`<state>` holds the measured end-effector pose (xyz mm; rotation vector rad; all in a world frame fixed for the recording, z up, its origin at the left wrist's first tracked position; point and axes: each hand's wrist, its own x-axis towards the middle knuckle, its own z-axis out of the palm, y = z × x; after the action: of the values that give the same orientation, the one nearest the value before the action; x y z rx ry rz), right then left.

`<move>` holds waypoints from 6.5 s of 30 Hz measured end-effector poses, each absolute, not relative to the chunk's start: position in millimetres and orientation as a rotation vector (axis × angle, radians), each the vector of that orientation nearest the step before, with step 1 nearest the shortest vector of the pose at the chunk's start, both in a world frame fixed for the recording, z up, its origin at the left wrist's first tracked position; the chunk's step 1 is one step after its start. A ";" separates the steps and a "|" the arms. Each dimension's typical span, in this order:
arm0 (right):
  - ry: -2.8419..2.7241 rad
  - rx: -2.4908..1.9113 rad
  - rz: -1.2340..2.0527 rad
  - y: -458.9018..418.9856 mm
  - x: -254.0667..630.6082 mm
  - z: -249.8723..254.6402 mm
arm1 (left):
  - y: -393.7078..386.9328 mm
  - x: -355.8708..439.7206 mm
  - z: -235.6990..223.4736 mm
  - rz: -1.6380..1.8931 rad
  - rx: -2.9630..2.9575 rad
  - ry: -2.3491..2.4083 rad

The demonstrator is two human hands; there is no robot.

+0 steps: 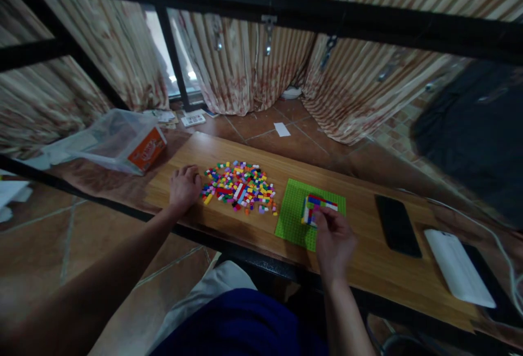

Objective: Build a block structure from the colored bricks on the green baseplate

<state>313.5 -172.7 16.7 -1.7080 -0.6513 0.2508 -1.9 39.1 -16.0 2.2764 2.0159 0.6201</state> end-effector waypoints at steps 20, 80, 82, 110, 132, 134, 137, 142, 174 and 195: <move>-1.839 -1.898 0.064 -68.2 154.7 -3.6 | 36.3 -3.3 -18.4 0.647 2.293 2.005; -0.756 -1.988 0.111 -190.0 379.9 -7.8 | 42.3 -3.8 -16.4 0.668 2.301 2.008; -0.729 -1.969 0.119 -189.5 382.0 -10.0 | 42.5 -3.8 -16.4 0.666 2.294 2.003; -0.686 -1.966 0.230 -183.9 399.0 -14.4 | 42.5 -3.5 -17.5 0.669 2.280 2.004; -1.260 -1.722 0.406 -164.0 231.6 6.5 | 37.5 -2.9 -16.6 0.640 2.275 2.014; -1.387 -1.686 0.413 -153.5 217.5 3.4 | 37.0 -3.3 -17.3 0.655 2.285 2.011; -1.545 -1.686 0.370 -136.9 204.1 -0.3 | 36.9 -3.8 -18.2 0.650 2.295 2.003; -1.683 -1.687 0.252 -110.8 190.8 -3.9 | 36.8 -3.1 -18.8 0.636 2.284 2.019; -1.255 -1.592 0.588 -86.1 187.9 7.1 | 37.1 -4.4 -20.7 0.682 2.291 2.007; -0.596 -1.325 0.871 -117.7 215.4 2.3 | 38.8 -5.0 -20.1 0.657 2.291 2.014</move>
<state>215.4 -117.7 2.3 -1.3247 -0.5960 0.8710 -5.0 38.8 -20.1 2.2910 2.0136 0.6565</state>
